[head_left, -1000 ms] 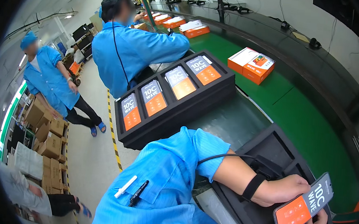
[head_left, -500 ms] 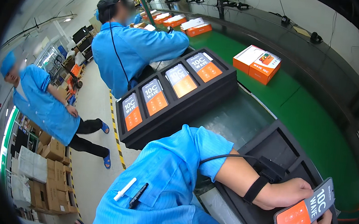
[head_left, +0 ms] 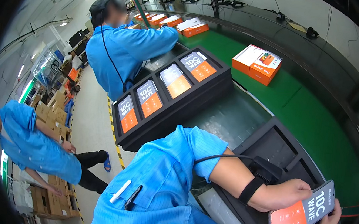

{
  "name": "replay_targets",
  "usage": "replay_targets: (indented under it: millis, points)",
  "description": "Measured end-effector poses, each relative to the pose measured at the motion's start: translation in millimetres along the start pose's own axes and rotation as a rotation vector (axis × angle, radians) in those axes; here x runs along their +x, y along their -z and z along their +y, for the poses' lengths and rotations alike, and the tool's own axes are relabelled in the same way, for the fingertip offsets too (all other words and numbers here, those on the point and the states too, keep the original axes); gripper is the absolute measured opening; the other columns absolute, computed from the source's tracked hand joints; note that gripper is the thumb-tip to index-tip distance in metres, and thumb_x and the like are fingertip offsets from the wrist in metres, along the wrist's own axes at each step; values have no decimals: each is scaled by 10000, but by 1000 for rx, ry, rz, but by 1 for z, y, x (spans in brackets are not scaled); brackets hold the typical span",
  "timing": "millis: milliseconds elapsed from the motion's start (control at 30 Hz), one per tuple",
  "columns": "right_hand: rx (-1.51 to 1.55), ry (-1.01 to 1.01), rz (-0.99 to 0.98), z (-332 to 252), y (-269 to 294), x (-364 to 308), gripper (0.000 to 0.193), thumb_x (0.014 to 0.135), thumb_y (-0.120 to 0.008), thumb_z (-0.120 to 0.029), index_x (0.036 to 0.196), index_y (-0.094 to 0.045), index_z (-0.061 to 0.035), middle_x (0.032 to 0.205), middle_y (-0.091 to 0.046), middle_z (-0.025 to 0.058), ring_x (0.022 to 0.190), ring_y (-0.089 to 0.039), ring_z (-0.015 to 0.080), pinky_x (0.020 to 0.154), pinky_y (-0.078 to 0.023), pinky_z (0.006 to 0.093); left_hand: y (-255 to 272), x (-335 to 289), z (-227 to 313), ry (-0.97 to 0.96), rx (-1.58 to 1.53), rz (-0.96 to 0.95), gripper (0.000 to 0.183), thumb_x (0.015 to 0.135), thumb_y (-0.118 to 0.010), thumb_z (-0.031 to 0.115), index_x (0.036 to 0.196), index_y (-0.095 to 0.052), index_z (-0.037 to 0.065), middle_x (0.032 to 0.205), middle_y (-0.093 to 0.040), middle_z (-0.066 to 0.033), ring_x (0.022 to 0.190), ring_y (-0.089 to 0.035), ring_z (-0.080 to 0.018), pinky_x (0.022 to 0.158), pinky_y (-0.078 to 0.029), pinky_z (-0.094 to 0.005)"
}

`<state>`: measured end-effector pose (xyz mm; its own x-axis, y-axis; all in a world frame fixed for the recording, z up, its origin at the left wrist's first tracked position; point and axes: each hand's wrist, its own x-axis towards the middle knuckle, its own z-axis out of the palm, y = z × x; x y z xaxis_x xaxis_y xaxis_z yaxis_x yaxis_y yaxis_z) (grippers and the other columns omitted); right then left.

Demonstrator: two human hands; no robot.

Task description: The worker is packing smartphones into boxes and applying labels on a production line.

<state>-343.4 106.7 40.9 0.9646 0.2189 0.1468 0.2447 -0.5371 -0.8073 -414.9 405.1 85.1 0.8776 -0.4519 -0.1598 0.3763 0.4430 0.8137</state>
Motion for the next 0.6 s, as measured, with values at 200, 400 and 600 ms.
replay_targets:
  millis: [200, 400, 600]
  points:
    - [435, -67, 347, -15, 27, 7, 414, 1006, -489, -194, 1324, -426, 64, 1184, -564, 125, 1007, -565, 144, 885, -438, 253, -1, -2, 4, -9, 16, -22, 255, 975, -450, 209, 944, -573, -13, 831, -579, -14, 763, -525, -62, 701, -459, -231]
    - [323, 9, -93, -21, 1, 2, 386, 1001, -496, -179, 1296, -458, 66, 1169, -574, 119, 1023, -556, 131, 903, -429, 260, 4, -4, 0, -12, -25, 7, 252, 978, -438, 198, 936, -570, -13, 826, -569, -5, 762, -502, -50, 692, -445, -222]
    - [411, -133, 149, -11, 21, 1, 463, 1006, -486, -241, 1373, -404, 29, 1274, -535, 166, 1079, -571, 184, 930, -441, 273, 2, 2, 5, -66, 39, -13, 238, 981, -439, 199, 891, -549, 8, 794, -518, 26, 760, -457, -30, 684, -421, -210]
